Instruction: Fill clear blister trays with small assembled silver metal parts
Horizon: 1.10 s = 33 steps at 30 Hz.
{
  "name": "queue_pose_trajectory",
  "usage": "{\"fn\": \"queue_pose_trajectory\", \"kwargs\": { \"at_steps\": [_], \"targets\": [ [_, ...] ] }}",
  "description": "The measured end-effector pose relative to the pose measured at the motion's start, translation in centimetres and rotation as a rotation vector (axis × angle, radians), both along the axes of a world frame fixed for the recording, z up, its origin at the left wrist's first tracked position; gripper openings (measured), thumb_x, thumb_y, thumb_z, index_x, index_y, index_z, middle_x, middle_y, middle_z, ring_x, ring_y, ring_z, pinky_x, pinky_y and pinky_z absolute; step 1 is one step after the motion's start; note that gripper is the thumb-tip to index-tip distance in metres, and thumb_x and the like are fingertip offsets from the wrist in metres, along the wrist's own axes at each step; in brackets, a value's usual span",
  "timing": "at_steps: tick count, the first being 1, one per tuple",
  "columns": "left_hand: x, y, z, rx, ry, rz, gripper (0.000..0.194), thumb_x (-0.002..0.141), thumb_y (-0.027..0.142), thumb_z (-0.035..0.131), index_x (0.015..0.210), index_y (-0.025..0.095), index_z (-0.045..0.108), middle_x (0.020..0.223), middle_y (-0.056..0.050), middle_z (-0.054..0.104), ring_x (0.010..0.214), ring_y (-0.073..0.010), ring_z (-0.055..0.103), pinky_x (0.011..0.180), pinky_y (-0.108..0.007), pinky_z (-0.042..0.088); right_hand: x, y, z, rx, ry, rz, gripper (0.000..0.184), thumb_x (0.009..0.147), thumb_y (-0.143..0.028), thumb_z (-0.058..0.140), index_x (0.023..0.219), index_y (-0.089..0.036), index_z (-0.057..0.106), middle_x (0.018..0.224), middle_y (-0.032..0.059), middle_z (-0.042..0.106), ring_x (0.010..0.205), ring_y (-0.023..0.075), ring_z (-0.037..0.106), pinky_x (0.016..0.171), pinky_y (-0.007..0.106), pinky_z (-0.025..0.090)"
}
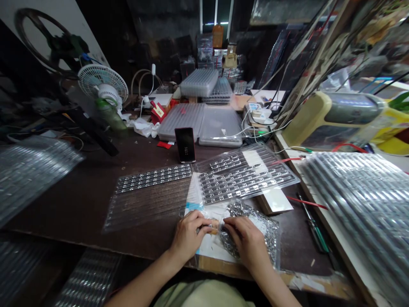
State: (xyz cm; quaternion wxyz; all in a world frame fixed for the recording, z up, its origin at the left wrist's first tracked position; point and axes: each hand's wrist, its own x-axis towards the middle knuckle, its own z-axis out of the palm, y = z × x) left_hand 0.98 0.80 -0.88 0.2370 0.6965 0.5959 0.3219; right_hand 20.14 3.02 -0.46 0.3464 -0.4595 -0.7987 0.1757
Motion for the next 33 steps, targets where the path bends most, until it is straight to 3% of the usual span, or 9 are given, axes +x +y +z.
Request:
{"fn": "queue_pose_trajectory", "kwargs": {
  "at_steps": [7, 12, 18, 21, 25, 29, 33],
  "targets": [
    [-0.1, 0.1, -0.3, -0.020, -0.096, 0.009, 0.012, 0.079, 0.023, 0.065, 0.087, 0.024, 0.074, 0.076, -0.003, 0.063, 0.074, -0.0159, 0.060, 0.066, -0.026, 0.048, -2.1, -0.4, 0.0, -0.026, -0.033, -0.015, 0.015, 0.088, -0.027, 0.052, 0.080, -0.023, 0.065, 0.079, 0.0023, 0.068, 0.074, 0.0161, 0.062, 0.067, 0.027, 0.045],
    [-0.8, 0.4, -0.7, 0.026, -0.348, 0.140, 0.011, 0.080, 0.019, 0.060, 0.081, 0.018, 0.071, 0.082, -0.005, 0.065, 0.075, -0.0159, 0.061, 0.061, -0.023, 0.048, -3.3, -0.5, -0.7, -0.027, -0.090, -0.020, 0.015, 0.087, -0.028, 0.054, 0.085, -0.027, 0.070, 0.087, 0.0019, 0.067, 0.078, 0.0169, 0.058, 0.068, 0.030, 0.038],
    [-0.8, 0.6, -0.5, -0.022, -0.388, 0.139, 0.015, 0.083, 0.023, 0.056, 0.084, 0.017, 0.070, 0.085, -0.006, 0.063, 0.077, -0.0161, 0.062, 0.060, -0.022, 0.050, -3.8, -0.5, -0.8, -0.032, -0.216, -0.020, 0.015, 0.086, -0.027, 0.058, 0.092, -0.034, 0.071, 0.087, 0.0005, 0.065, 0.079, 0.0171, 0.055, 0.067, 0.031, 0.035],
    [-0.8, 0.5, -0.5, -0.031, -0.375, 0.124, 0.015, 0.083, 0.025, 0.056, 0.085, 0.017, 0.069, 0.087, -0.007, 0.063, 0.078, -0.0163, 0.062, 0.061, -0.022, 0.050, -2.8, -0.4, -0.6, 0.026, -0.299, 0.011, 0.023, 0.088, -0.026, 0.054, 0.106, -0.032, 0.066, 0.100, 0.0025, 0.066, 0.087, 0.0186, 0.056, 0.072, 0.031, 0.038],
    [-0.7, 0.7, -0.6, -0.053, -0.314, 0.113, 0.014, 0.082, 0.024, 0.058, 0.086, 0.018, 0.070, 0.086, -0.006, 0.064, 0.074, -0.0155, 0.061, 0.057, -0.021, 0.048, 0.7, 0.1, -0.6, 0.172, -0.458, 0.130, 0.041, 0.087, -0.013, 0.044, 0.122, -0.030, 0.057, 0.125, 0.0018, 0.059, 0.115, 0.0228, 0.047, 0.087, 0.036, 0.036],
    [0.0, 0.9, -0.3, -0.051, -0.246, 0.097, 0.010, 0.079, 0.021, 0.063, 0.085, 0.020, 0.071, 0.084, -0.004, 0.065, 0.069, -0.0137, 0.059, 0.056, -0.022, 0.046, 3.4, 0.4, -0.9, 0.232, -0.527, 0.204, 0.041, 0.086, -0.009, 0.043, 0.118, -0.030, 0.059, 0.119, 0.0009, 0.062, 0.113, 0.0208, 0.049, 0.091, 0.036, 0.036],
    [1.2, 0.9, -0.2, 0.023, -0.200, 0.032, 0.010, 0.075, 0.018, 0.070, 0.083, 0.023, 0.074, 0.080, -0.002, 0.065, 0.076, -0.0149, 0.060, 0.069, -0.025, 0.047, 3.4, 0.3, -1.0, 0.207, -0.473, 0.183, 0.026, 0.089, -0.013, 0.046, 0.105, -0.023, 0.063, 0.100, 0.0033, 0.066, 0.096, 0.0187, 0.054, 0.087, 0.033, 0.039]
  ]
}}
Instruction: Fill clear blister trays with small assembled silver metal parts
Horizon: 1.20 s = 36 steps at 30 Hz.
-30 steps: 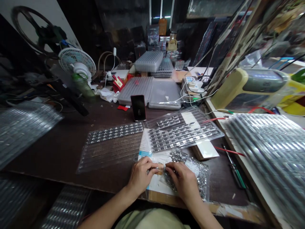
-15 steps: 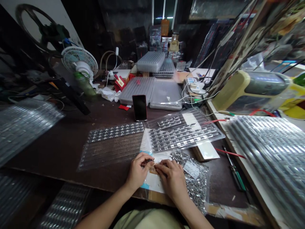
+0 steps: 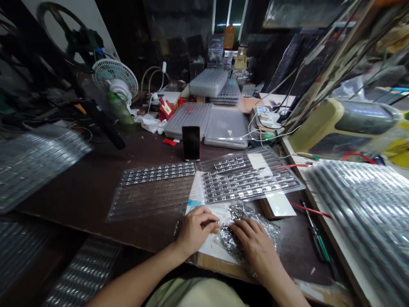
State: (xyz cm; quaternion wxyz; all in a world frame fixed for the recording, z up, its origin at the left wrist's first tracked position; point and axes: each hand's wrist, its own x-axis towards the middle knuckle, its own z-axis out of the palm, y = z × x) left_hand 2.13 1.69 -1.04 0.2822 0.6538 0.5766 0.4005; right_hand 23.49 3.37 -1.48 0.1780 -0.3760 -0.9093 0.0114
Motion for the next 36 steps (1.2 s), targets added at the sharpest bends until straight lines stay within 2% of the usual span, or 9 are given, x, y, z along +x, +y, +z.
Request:
{"fn": "queue_pose_trajectory", "kwargs": {
  "at_steps": [3, 7, 12, 20, 24, 28, 31, 34, 36],
  "targets": [
    [0.6, -0.2, -0.2, 0.033, 0.059, -0.022, 0.013, 0.073, 0.016, 0.072, 0.082, 0.024, 0.074, 0.079, -0.001, 0.065, 0.078, -0.0151, 0.060, 0.072, -0.026, 0.047, -0.7, 0.1, 0.0, -0.024, 0.089, -0.029, 0.020, 0.092, -0.018, 0.044, 0.096, -0.022, 0.063, 0.092, 0.0039, 0.065, 0.086, 0.0182, 0.054, 0.079, 0.032, 0.041],
    [0.6, -0.4, -0.6, 0.035, 0.112, -0.053, 0.012, 0.073, 0.017, 0.072, 0.082, 0.025, 0.074, 0.079, 0.000, 0.066, 0.077, -0.0149, 0.060, 0.072, -0.026, 0.046, -1.2, 0.2, 0.1, -0.013, 0.219, -0.068, 0.020, 0.094, -0.023, 0.043, 0.094, -0.021, 0.062, 0.094, 0.0061, 0.064, 0.087, 0.0187, 0.054, 0.076, 0.032, 0.042],
    [0.5, -0.3, -0.6, 0.036, 0.141, -0.061, 0.012, 0.073, 0.015, 0.072, 0.082, 0.024, 0.074, 0.079, -0.001, 0.067, 0.078, -0.0157, 0.060, 0.072, -0.027, 0.046, -1.2, 0.2, 0.4, -0.033, 0.246, -0.078, 0.021, 0.094, -0.021, 0.041, 0.093, -0.020, 0.062, 0.091, 0.0059, 0.063, 0.084, 0.0182, 0.054, 0.076, 0.032, 0.043],
    [0.5, -0.4, -0.6, 0.051, 0.054, -0.051, 0.011, 0.073, 0.013, 0.072, 0.079, 0.023, 0.074, 0.078, -0.001, 0.067, 0.077, -0.0147, 0.061, 0.071, -0.025, 0.046, -1.3, 0.1, 0.6, -0.086, 0.368, -0.097, 0.016, 0.092, -0.019, 0.046, 0.098, -0.020, 0.061, 0.089, 0.0048, 0.063, 0.082, 0.0172, 0.055, 0.074, 0.031, 0.045],
    [-3.1, 2.4, 0.5, 0.091, 0.106, 0.111, 0.011, 0.079, 0.017, 0.066, 0.086, 0.022, 0.072, 0.084, -0.001, 0.067, 0.081, -0.0155, 0.060, 0.075, -0.027, 0.046, -2.5, -0.4, 1.0, -0.136, 0.456, -0.096, 0.016, 0.091, -0.021, 0.049, 0.096, -0.021, 0.064, 0.086, 0.0051, 0.063, 0.080, 0.0175, 0.057, 0.070, 0.030, 0.047],
    [-8.8, 6.4, 1.2, 0.144, 0.425, 0.350, 0.008, 0.079, 0.028, 0.065, 0.082, 0.025, 0.072, 0.090, -0.003, 0.064, 0.090, -0.0214, 0.056, 0.083, -0.036, 0.041, -4.7, -1.0, 0.6, -0.213, 0.476, -0.114, 0.017, 0.091, -0.028, 0.050, 0.089, -0.022, 0.066, 0.082, 0.0038, 0.066, 0.076, 0.0167, 0.059, 0.068, 0.028, 0.045],
    [-12.0, 7.4, 0.8, 0.135, 0.587, 0.432, 0.010, 0.079, 0.030, 0.063, 0.080, 0.026, 0.073, 0.093, -0.004, 0.062, 0.093, -0.0237, 0.054, 0.082, -0.038, 0.038, -6.3, -1.1, 0.0, -0.217, 0.433, -0.180, 0.016, 0.088, -0.033, 0.056, 0.081, -0.023, 0.067, 0.078, 0.0017, 0.067, 0.073, 0.0172, 0.059, 0.068, 0.029, 0.042],
    [-13.1, 7.0, 0.4, 0.135, 0.653, 0.458, 0.011, 0.078, 0.026, 0.061, 0.080, 0.025, 0.072, 0.094, -0.004, 0.061, 0.093, -0.0245, 0.054, 0.081, -0.038, 0.037, -7.2, -0.9, -0.5, -0.201, 0.408, -0.201, 0.012, 0.086, -0.032, 0.059, 0.082, -0.027, 0.069, 0.081, -0.0006, 0.068, 0.076, 0.0172, 0.058, 0.070, 0.030, 0.038],
    [-12.5, 6.9, 0.5, 0.154, 0.646, 0.457, 0.013, 0.079, 0.023, 0.059, 0.083, 0.025, 0.071, 0.096, -0.004, 0.062, 0.093, -0.0243, 0.054, 0.083, -0.038, 0.036, -7.4, -0.7, -0.6, -0.197, 0.408, -0.203, 0.011, 0.086, -0.030, 0.059, 0.083, -0.030, 0.070, 0.082, -0.0013, 0.068, 0.077, 0.0168, 0.056, 0.070, 0.030, 0.036]
  ]
}}
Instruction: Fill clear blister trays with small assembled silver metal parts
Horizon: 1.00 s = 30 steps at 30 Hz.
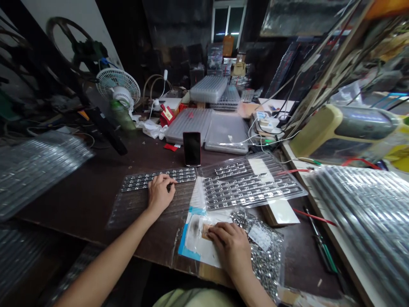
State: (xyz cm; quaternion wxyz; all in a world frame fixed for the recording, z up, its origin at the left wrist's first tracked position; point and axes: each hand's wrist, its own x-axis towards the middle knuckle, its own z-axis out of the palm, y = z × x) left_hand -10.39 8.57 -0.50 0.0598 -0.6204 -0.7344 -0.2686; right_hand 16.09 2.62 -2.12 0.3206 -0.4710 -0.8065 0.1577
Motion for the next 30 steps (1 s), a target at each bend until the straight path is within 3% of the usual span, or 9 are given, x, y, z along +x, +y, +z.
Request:
{"fn": "queue_pose_trajectory", "kwargs": {
  "at_steps": [6, 9, 13, 17, 20, 22, 26, 30],
  "targets": [
    [5.8, 3.8, 1.2, -0.105, -0.166, -0.285, 0.013, 0.084, 0.025, 0.057, 0.087, 0.023, 0.070, 0.092, -0.002, 0.069, 0.091, -0.0196, 0.059, 0.090, -0.037, 0.034, 0.2, 0.0, -0.3, 0.003, -0.036, 0.000, 0.012, 0.085, -0.029, 0.061, 0.088, -0.033, 0.071, 0.083, -0.0008, 0.065, 0.077, 0.0160, 0.053, 0.069, 0.030, 0.033],
    [7.8, 6.0, 1.3, -0.135, -0.204, -0.307, 0.008, 0.080, 0.026, 0.063, 0.080, 0.022, 0.071, 0.088, -0.003, 0.071, 0.088, -0.0205, 0.060, 0.091, -0.039, 0.034, 0.2, -0.1, -0.1, 0.026, -0.070, 0.012, 0.013, 0.084, -0.027, 0.061, 0.090, -0.033, 0.071, 0.084, -0.0005, 0.065, 0.077, 0.0156, 0.054, 0.068, 0.029, 0.035],
    [7.6, 6.5, 1.4, -0.140, -0.281, -0.317, 0.006, 0.078, 0.022, 0.064, 0.076, 0.019, 0.069, 0.080, -0.004, 0.071, 0.081, -0.0205, 0.063, 0.087, -0.039, 0.040, 0.9, 0.0, 0.5, 0.089, -0.172, 0.040, 0.021, 0.087, -0.024, 0.055, 0.103, -0.031, 0.067, 0.096, 0.0023, 0.066, 0.085, 0.0184, 0.056, 0.072, 0.032, 0.039],
    [6.0, 3.7, 1.7, -0.150, -0.435, -0.352, 0.015, 0.084, 0.022, 0.055, 0.093, 0.017, 0.066, 0.086, -0.005, 0.070, 0.076, -0.0159, 0.065, 0.070, -0.028, 0.050, 3.7, 0.4, 0.8, 0.191, -0.361, 0.149, 0.044, 0.085, -0.011, 0.047, 0.125, -0.028, 0.054, 0.127, 0.0021, 0.057, 0.117, 0.0255, 0.047, 0.090, 0.040, 0.036],
    [5.5, 0.2, 1.5, -0.241, -0.771, -0.394, 0.026, 0.088, 0.023, 0.047, 0.108, 0.015, 0.061, 0.086, -0.005, 0.069, 0.065, -0.0123, 0.065, 0.055, -0.022, 0.050, 6.1, 0.6, 0.7, 0.217, -0.435, 0.244, 0.046, 0.083, -0.009, 0.045, 0.124, -0.028, 0.054, 0.129, 0.0014, 0.056, 0.120, 0.0253, 0.045, 0.093, 0.042, 0.035],
    [5.9, -2.2, 1.2, -0.329, -0.943, -0.397, 0.027, 0.087, 0.026, 0.047, 0.107, 0.015, 0.062, 0.079, -0.004, 0.067, 0.061, -0.0117, 0.063, 0.051, -0.020, 0.048, 7.2, 0.6, 0.6, 0.219, -0.444, 0.270, 0.044, 0.084, -0.009, 0.045, 0.122, -0.026, 0.055, 0.125, 0.0025, 0.059, 0.116, 0.0246, 0.048, 0.093, 0.041, 0.036],
    [7.9, -5.9, 0.2, -0.334, -0.903, -0.393, 0.019, 0.080, 0.021, 0.058, 0.095, 0.016, 0.068, 0.084, -0.004, 0.068, 0.065, -0.0121, 0.061, 0.055, -0.021, 0.048, 7.5, 0.6, 0.9, 0.193, -0.384, 0.267, 0.031, 0.087, -0.011, 0.045, 0.112, -0.022, 0.060, 0.108, 0.0040, 0.066, 0.101, 0.0218, 0.055, 0.087, 0.036, 0.040],
    [9.8, -7.1, -0.5, -0.268, -0.757, -0.366, 0.015, 0.077, 0.016, 0.063, 0.088, 0.018, 0.072, 0.084, -0.005, 0.069, 0.072, -0.0145, 0.062, 0.059, -0.021, 0.048, 6.5, 0.9, 1.2, 0.174, -0.288, 0.209, 0.018, 0.090, -0.016, 0.047, 0.096, -0.021, 0.063, 0.090, 0.0033, 0.067, 0.082, 0.0181, 0.056, 0.077, 0.033, 0.042]
  ]
}}
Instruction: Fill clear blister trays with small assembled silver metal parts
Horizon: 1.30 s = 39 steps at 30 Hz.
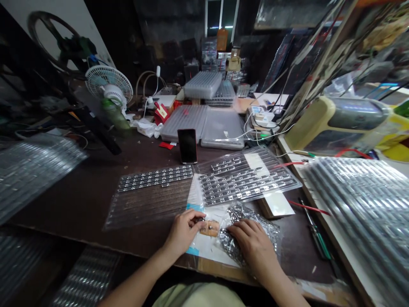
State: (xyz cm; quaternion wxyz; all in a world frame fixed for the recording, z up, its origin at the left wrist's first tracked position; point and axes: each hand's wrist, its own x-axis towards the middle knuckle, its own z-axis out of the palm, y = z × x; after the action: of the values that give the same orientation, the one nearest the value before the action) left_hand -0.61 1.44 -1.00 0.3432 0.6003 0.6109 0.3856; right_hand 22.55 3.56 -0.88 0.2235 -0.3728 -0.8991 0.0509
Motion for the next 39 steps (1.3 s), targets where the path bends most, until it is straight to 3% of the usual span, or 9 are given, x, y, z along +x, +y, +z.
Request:
{"fn": "queue_pose_trajectory", "kwargs": {
  "at_steps": [7, 9, 12, 16, 20, 25, 30, 39],
  "targets": [
    [0.8, -0.6, -0.5, 0.138, 0.107, -0.068, 0.015, 0.078, 0.018, 0.066, 0.091, 0.022, 0.073, 0.083, -0.004, 0.067, 0.076, -0.0150, 0.062, 0.069, -0.024, 0.050, -0.8, 0.5, -0.1, -0.024, 0.217, -0.184, 0.016, 0.093, -0.022, 0.043, 0.089, -0.020, 0.059, 0.085, 0.0044, 0.064, 0.079, 0.0175, 0.056, 0.072, 0.032, 0.044],
    [0.9, -0.8, -0.5, 0.169, 0.141, -0.090, 0.015, 0.079, 0.022, 0.067, 0.092, 0.022, 0.073, 0.082, -0.004, 0.066, 0.079, -0.0158, 0.062, 0.073, -0.026, 0.050, -0.9, 0.5, -0.1, -0.046, 0.259, -0.204, 0.017, 0.092, -0.021, 0.042, 0.094, -0.020, 0.059, 0.083, 0.0044, 0.063, 0.078, 0.0176, 0.056, 0.070, 0.031, 0.045],
    [1.2, -0.9, -0.5, 0.201, 0.204, -0.109, 0.014, 0.080, 0.026, 0.065, 0.092, 0.024, 0.073, 0.080, -0.004, 0.065, 0.077, -0.0157, 0.061, 0.073, -0.027, 0.050, -1.0, 0.4, 0.1, -0.076, 0.295, -0.176, 0.023, 0.092, -0.019, 0.040, 0.106, -0.022, 0.058, 0.090, 0.0059, 0.063, 0.083, 0.0183, 0.058, 0.073, 0.032, 0.048],
    [1.5, -0.9, -0.3, 0.219, 0.261, -0.125, 0.014, 0.081, 0.025, 0.065, 0.092, 0.026, 0.073, 0.079, -0.003, 0.064, 0.076, -0.0156, 0.060, 0.072, -0.027, 0.049, -1.4, 0.2, 0.4, -0.120, 0.321, -0.176, 0.020, 0.092, -0.019, 0.040, 0.095, -0.022, 0.059, 0.085, 0.0052, 0.062, 0.080, 0.0180, 0.058, 0.070, 0.031, 0.048],
    [1.6, -0.8, -0.2, 0.197, 0.294, -0.123, 0.012, 0.082, 0.023, 0.064, 0.090, 0.025, 0.073, 0.078, -0.003, 0.063, 0.077, -0.0160, 0.059, 0.070, -0.027, 0.047, -1.8, 0.0, 0.5, -0.132, 0.317, -0.158, 0.022, 0.092, -0.018, 0.038, 0.100, -0.022, 0.058, 0.086, 0.0056, 0.061, 0.080, 0.0180, 0.057, 0.070, 0.031, 0.048],
    [1.9, -1.0, -0.2, 0.231, 0.348, -0.097, 0.011, 0.083, 0.022, 0.062, 0.089, 0.024, 0.072, 0.076, -0.002, 0.061, 0.074, -0.0157, 0.058, 0.068, -0.027, 0.047, -2.4, -0.2, 0.6, -0.166, 0.341, -0.157, 0.019, 0.092, -0.019, 0.039, 0.089, -0.021, 0.057, 0.080, 0.0044, 0.060, 0.075, 0.0169, 0.057, 0.066, 0.029, 0.049],
    [2.2, -1.2, 0.1, 0.252, 0.452, -0.116, 0.012, 0.083, 0.018, 0.060, 0.090, 0.022, 0.070, 0.078, -0.003, 0.060, 0.078, -0.0177, 0.057, 0.068, -0.028, 0.047, -2.8, -0.4, 0.3, -0.226, 0.367, -0.164, 0.015, 0.091, -0.022, 0.042, 0.090, -0.022, 0.057, 0.082, 0.0038, 0.064, 0.076, 0.0165, 0.061, 0.066, 0.028, 0.050],
    [1.7, -0.5, 0.6, 0.246, 0.417, -0.188, 0.016, 0.081, 0.015, 0.063, 0.092, 0.024, 0.070, 0.078, -0.002, 0.060, 0.076, -0.0169, 0.058, 0.066, -0.026, 0.046, -2.9, -0.6, 0.2, -0.255, 0.371, -0.171, 0.015, 0.090, -0.025, 0.048, 0.083, -0.022, 0.061, 0.078, 0.0032, 0.066, 0.074, 0.0174, 0.063, 0.066, 0.029, 0.050]
  ]
}}
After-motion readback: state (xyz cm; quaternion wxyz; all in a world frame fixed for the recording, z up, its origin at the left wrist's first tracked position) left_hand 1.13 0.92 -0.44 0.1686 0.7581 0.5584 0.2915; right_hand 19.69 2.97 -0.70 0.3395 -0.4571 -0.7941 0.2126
